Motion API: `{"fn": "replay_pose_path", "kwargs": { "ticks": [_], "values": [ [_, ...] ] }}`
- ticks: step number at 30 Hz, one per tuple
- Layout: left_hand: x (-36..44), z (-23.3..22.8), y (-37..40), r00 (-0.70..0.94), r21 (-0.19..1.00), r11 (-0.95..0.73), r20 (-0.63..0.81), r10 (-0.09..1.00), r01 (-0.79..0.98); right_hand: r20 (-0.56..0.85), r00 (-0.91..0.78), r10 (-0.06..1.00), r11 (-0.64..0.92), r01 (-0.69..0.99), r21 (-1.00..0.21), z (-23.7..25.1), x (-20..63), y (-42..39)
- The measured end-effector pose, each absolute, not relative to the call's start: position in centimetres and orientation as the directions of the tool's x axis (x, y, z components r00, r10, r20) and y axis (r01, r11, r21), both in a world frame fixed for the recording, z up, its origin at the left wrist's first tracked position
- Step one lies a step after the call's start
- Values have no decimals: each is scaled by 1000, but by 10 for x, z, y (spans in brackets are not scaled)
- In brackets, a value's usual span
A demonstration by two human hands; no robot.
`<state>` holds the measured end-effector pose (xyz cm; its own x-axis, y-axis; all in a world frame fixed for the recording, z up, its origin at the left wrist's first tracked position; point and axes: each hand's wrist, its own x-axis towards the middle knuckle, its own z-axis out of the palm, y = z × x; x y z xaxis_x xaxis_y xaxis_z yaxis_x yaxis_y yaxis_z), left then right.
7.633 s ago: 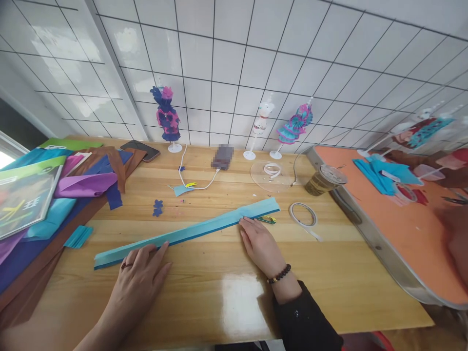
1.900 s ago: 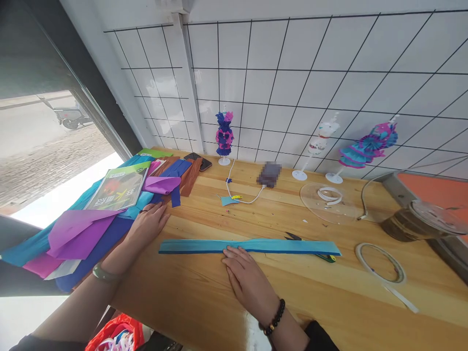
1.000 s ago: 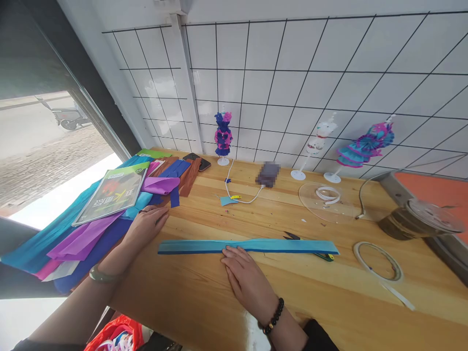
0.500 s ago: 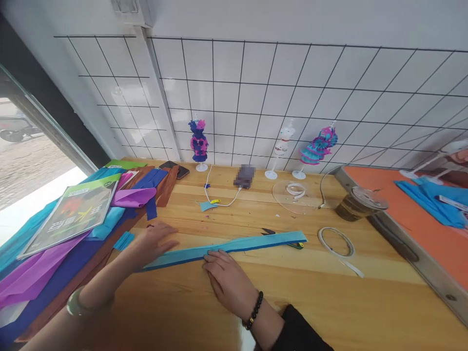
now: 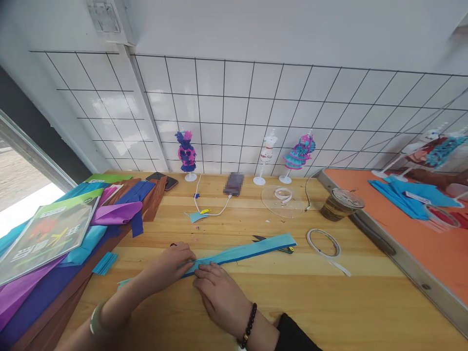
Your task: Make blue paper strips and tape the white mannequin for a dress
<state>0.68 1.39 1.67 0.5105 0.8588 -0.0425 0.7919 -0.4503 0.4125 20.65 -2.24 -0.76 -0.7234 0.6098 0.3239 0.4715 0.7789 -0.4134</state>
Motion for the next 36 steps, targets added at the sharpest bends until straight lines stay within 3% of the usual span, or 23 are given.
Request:
{"fn": "replay_pose_path", "kwargs": {
  "ticks": [7,11,19,36],
  "values": [
    [5,12,15,486,443,-432,-8,874,785,375,-717,588,806,480,-345,-19,203,-23],
    [4,9,16,503,394,-466,11,864,792,378,-734,565,824,480,-300,-20,197,-19],
    [5,7,17,452,313,-388,-165,877,867,426,-717,552,833,448,-325,-12,198,-15],
    [-1,19,13,417,494,-260,-239,877,830,395,-741,544,833,419,-361,-2,215,0]
  ]
}}
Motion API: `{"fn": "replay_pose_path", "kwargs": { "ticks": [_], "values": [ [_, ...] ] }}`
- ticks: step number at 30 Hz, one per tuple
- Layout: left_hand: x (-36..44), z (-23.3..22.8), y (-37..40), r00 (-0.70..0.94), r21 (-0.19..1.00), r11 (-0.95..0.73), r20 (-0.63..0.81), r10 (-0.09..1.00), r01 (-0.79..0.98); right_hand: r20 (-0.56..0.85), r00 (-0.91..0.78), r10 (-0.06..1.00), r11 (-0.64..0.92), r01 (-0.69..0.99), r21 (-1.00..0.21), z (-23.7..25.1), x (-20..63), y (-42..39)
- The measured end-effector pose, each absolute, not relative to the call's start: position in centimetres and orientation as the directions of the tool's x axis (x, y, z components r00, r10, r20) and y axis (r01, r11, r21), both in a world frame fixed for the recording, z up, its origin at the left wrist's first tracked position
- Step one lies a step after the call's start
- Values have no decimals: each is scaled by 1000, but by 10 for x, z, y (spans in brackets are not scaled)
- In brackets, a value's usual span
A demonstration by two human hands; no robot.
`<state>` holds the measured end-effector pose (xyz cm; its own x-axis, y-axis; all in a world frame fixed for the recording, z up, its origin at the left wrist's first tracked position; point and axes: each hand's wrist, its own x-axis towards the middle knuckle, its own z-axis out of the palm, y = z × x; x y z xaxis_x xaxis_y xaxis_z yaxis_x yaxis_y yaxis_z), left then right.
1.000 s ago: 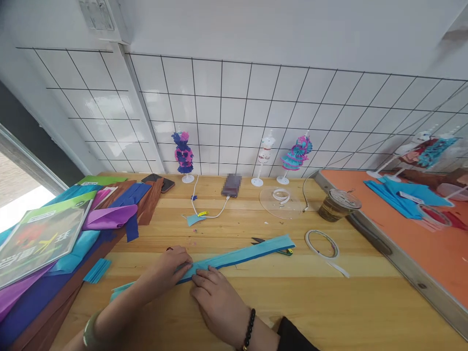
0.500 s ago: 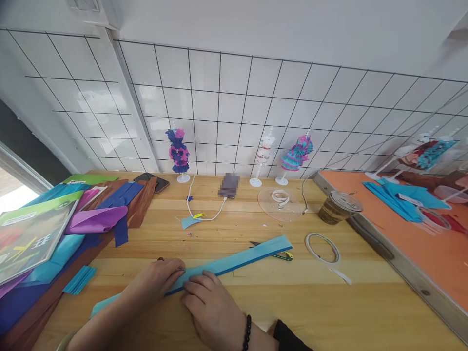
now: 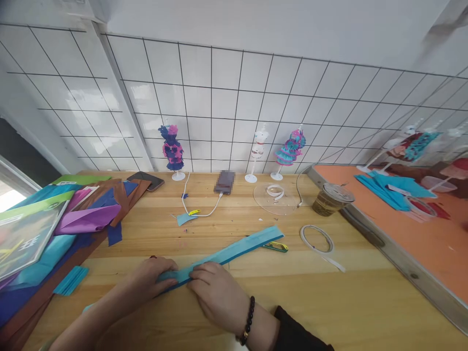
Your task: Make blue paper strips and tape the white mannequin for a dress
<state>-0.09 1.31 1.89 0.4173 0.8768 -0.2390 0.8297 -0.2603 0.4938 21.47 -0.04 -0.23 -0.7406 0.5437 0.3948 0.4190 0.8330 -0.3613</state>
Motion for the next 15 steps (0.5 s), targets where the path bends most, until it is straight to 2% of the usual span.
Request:
{"fn": "replay_pose_path", "kwargs": {
  "ticks": [3,8,12,15],
  "values": [
    [-1,21,12,398,482,-239,-261,880,843,392,-746,538,838,420,-349,-2,218,3],
    [-6,21,11,384,537,-208,-240,891,817,414,-752,513,855,401,-330,-3,218,1],
    [-6,27,10,384,542,-207,-237,892,815,511,-688,516,857,408,-315,-6,220,2],
    [-4,33,9,409,496,-251,-240,880,831,549,-618,563,823,481,-302,-6,225,10]
  ]
}}
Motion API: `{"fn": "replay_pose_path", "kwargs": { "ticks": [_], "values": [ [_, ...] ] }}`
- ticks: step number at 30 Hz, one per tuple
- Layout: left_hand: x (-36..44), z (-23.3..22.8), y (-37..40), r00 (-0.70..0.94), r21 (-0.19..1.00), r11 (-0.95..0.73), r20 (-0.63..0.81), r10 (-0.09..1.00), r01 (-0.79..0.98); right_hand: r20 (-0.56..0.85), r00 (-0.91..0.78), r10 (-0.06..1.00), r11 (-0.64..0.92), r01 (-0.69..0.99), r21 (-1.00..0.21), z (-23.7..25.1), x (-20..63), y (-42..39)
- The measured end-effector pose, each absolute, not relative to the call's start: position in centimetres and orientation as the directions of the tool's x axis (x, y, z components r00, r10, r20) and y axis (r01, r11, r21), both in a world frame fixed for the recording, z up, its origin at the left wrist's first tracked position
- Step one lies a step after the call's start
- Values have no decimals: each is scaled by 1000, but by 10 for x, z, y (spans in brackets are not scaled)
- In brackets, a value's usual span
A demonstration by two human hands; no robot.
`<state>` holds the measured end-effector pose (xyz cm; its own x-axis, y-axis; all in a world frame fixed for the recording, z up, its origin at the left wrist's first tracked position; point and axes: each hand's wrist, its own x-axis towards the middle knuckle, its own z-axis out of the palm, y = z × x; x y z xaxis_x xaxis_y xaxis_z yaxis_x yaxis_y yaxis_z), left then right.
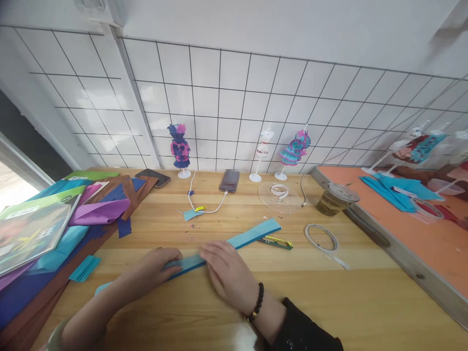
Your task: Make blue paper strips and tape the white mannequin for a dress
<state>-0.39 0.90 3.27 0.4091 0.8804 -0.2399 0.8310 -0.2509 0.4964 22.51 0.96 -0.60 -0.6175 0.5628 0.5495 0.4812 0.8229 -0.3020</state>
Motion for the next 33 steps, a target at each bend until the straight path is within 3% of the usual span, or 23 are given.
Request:
{"fn": "replay_pose_path", "kwargs": {
  "ticks": [6,11,16,24,33],
  "values": [
    [-1,36,7,499,351,-411,-214,839,841,380,-624,682,726,638,-257,-5,238,33],
    [-4,32,6,569,237,-528,-153,808,815,365,-628,687,716,670,-196,-9,246,42],
    [-9,20,8,570,202,-550,-52,820,810,369,-608,703,692,704,-160,-7,253,47],
    [-17,21,17,438,357,-383,-86,895,852,398,-570,719,656,746,-115,5,288,60],
    [-28,16,20,406,518,-327,-43,913,791,354,-463,813,561,785,-262,13,320,62]
  ]
}}
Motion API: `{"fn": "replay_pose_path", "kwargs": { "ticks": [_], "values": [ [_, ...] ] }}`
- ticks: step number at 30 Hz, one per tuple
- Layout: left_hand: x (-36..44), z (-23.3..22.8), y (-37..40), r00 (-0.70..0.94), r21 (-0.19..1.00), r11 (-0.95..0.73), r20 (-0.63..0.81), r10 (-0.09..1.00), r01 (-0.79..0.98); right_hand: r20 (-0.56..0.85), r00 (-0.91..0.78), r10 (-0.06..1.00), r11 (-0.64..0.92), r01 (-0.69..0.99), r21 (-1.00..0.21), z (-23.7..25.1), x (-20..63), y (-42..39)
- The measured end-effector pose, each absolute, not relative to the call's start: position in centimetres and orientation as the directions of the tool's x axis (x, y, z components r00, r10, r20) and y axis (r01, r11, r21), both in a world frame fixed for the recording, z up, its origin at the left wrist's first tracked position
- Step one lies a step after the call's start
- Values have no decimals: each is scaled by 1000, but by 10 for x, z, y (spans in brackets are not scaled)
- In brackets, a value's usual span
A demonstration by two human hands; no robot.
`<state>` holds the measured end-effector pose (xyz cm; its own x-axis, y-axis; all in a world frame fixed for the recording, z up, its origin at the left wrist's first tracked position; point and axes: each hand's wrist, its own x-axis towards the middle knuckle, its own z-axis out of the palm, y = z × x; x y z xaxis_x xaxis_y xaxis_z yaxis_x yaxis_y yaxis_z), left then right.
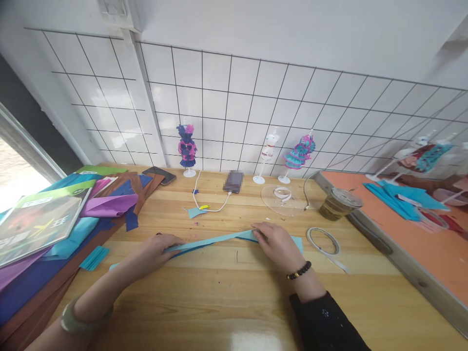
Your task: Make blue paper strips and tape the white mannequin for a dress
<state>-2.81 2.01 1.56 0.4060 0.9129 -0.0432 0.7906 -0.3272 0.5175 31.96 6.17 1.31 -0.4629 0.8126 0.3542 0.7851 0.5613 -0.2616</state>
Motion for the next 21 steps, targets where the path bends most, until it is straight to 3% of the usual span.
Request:
{"fn": "replay_pose_path", "kwargs": {
  "ticks": [9,21],
  "values": [
    [-34,33,18,366,634,-209,-126,922,744,208,-288,935,354,812,-465,27,347,64],
    [-52,27,26,303,766,-79,-155,940,638,20,-124,992,119,876,-468,14,387,76]
  ]
}}
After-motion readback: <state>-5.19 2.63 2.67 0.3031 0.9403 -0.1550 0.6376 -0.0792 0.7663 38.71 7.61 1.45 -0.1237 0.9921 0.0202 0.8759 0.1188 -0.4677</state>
